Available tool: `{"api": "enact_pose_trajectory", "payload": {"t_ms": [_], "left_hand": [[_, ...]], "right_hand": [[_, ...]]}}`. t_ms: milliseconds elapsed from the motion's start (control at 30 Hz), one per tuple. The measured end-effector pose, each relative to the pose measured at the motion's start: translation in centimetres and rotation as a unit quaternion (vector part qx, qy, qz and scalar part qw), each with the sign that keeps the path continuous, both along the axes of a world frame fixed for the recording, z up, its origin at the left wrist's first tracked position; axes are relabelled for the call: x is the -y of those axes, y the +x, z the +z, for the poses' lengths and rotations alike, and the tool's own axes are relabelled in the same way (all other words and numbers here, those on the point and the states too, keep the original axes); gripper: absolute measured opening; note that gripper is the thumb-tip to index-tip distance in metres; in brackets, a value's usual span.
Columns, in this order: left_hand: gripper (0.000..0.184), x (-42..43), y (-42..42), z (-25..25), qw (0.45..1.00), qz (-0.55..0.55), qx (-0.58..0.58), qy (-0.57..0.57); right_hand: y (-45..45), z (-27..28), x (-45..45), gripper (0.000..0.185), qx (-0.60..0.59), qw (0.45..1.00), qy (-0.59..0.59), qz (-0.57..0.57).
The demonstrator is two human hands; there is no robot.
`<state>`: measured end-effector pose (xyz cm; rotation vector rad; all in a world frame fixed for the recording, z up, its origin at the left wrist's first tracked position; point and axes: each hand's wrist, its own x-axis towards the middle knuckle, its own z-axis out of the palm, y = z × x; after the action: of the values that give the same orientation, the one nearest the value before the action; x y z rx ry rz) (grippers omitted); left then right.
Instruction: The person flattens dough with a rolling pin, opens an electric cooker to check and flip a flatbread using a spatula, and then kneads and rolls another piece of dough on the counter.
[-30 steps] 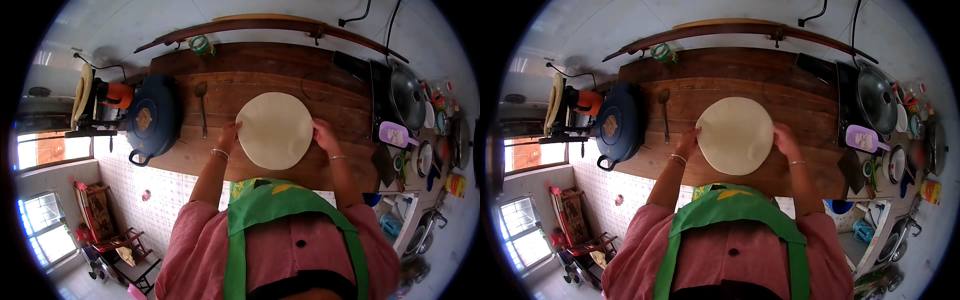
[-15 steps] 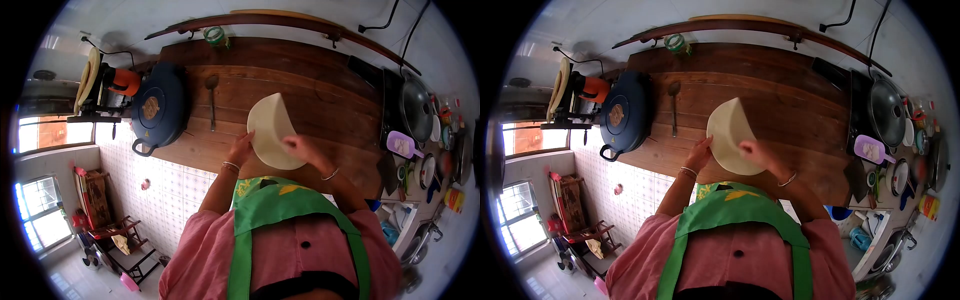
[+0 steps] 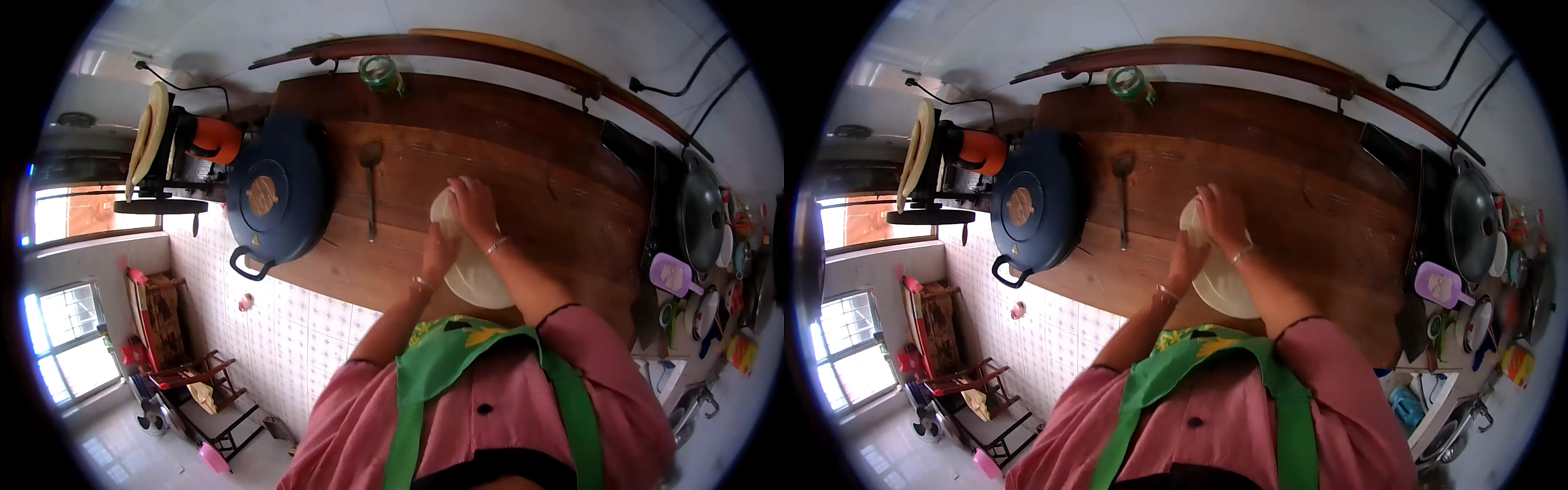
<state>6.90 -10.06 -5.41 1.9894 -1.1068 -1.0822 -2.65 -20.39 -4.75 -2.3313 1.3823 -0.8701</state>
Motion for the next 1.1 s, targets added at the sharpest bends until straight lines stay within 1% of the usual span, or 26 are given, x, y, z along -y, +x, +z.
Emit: {"api": "enact_pose_trajectory", "payload": {"t_ms": [133,167,200,233,267,300,333,367,400,433,467,500,533,567,633,667,733,767,833,900,933,967,1000,1033,1067,1100], "left_hand": [[0.039,4.1,0.8,1.5,0.997,-0.049,0.042,-0.037],[0.038,5.0,1.0,1.9,0.991,-0.079,0.050,-0.090],[0.038,5.0,1.0,2.6,0.982,-0.111,0.055,-0.140],[0.038,4.4,1.0,4.2,0.983,-0.116,0.052,-0.133],[0.040,4.1,0.9,6.5,0.983,-0.120,-0.118,-0.079],[0.042,3.8,0.7,7.5,0.951,-0.118,-0.285,-0.023],[0.042,2.5,0.3,5.7,0.950,-0.117,-0.290,-0.021],[0.046,0.5,0.0,2.7,0.965,-0.130,-0.193,-0.121],[0.051,-1.3,-0.2,1.0,0.962,-0.141,-0.089,-0.218],[0.051,-3.1,-0.8,1.1,0.962,-0.141,-0.088,-0.216],[0.056,-4.6,-1.6,1.4,0.950,-0.184,0.122,-0.219],[0.060,-4.6,-2.0,1.6,0.894,-0.219,0.327,-0.214],[0.060,-3.1,-1.9,1.3,0.893,-0.218,0.331,-0.214],[0.063,-1.4,-1.7,0.9,0.912,-0.203,0.294,-0.200],[0.068,1.5,-1.3,1.3,0.948,-0.167,0.221,-0.154],[0.068,3.7,-0.8,0.6,0.947,-0.167,0.222,-0.160],[0.053,7.7,0.6,-0.9,0.952,-0.184,0.159,-0.187],[0.053,10.0,1.2,-0.6,0.950,-0.185,0.163,-0.190],[0.041,13.0,1.9,0.7,0.958,-0.242,0.089,-0.122],[0.039,12.9,0.6,6.6,0.956,-0.251,0.083,-0.126],[0.036,12.9,0.0,8.5,0.955,-0.257,0.072,-0.128],[0.040,11.5,0.0,6.7,0.928,-0.269,0.081,-0.247],[0.040,9.9,-0.5,7.2,0.928,-0.271,0.078,-0.241],[0.044,8.2,-1.1,8.4,0.913,-0.302,0.036,-0.273],[0.049,6.7,-1.5,9.1,0.893,-0.330,-0.007,-0.306],[0.049,5.0,-1.8,8.3,0.892,-0.331,-0.009,-0.307]], "right_hand": [[-0.8,-1.7,3.4,0.024,0.003,0.999,0.035,0.016],[-1.7,-1.2,4.6,0.025,0.186,0.967,0.173,0.012],[-2.8,-0.4,4.8,0.029,0.359,0.883,0.303,0.005],[-4.4,2.2,4.0,0.029,0.359,0.881,0.308,-0.002],[-6.3,5.9,3.1,0.034,0.298,0.884,0.361,-0.004],[-7.6,7.9,1.7,0.039,0.234,0.881,0.412,-0.004],[-8.1,7.8,-0.7,0.039,0.227,0.890,0.396,0.009],[-8.4,7.3,-3.2,0.038,0.222,0.898,0.378,0.023],[-8.4,5.7,-5.3,0.034,0.150,0.923,0.353,0.035],[-7.9,3.6,-7.2,0.028,0.104,0.931,0.347,0.038],[-7.4,3.2,-8.3,0.028,0.106,0.931,0.348,0.040],[-6.6,2.8,-8.7,0.027,0.051,0.975,0.212,0.039],[-5.9,2.2,-8.3,0.026,-0.004,0.997,0.070,0.037],[-5.6,1.0,-7.1,0.023,0.016,0.999,0.030,0.040],[-4.8,0.4,-4.9,0.021,0.011,0.999,0.028,0.027],[-4.5,0.4,-3.1,0.019,0.003,1.000,0.014,0.018],[-3.5,-0.2,-0.6,0.017,0.026,0.999,-0.037,-0.013],[-2.9,0.0,0.6,0.017,0.048,0.997,-0.046,-0.045],[-2.6,0.5,2.8,0.019,0.073,0.993,-0.054,-0.081],[-3.2,1.0,4.9,0.022,0.168,0.962,-0.192,-0.098],[-3.7,2.9,4.6,0.022,0.168,0.962,-0.192,-0.099],[-4.5,6.2,3.8,0.023,0.329,0.936,0.016,-0.124],[-5.1,7.9,2.8,0.025,0.467,0.843,0.225,-0.144],[-6.2,6.3,2.0,0.023,0.400,0.872,0.275,-0.058],[-7.2,5.7,1.0,0.021,0.310,0.920,0.239,0.003],[-7.9,5.3,0.1,0.020,0.213,0.954,0.198,0.067]]}}
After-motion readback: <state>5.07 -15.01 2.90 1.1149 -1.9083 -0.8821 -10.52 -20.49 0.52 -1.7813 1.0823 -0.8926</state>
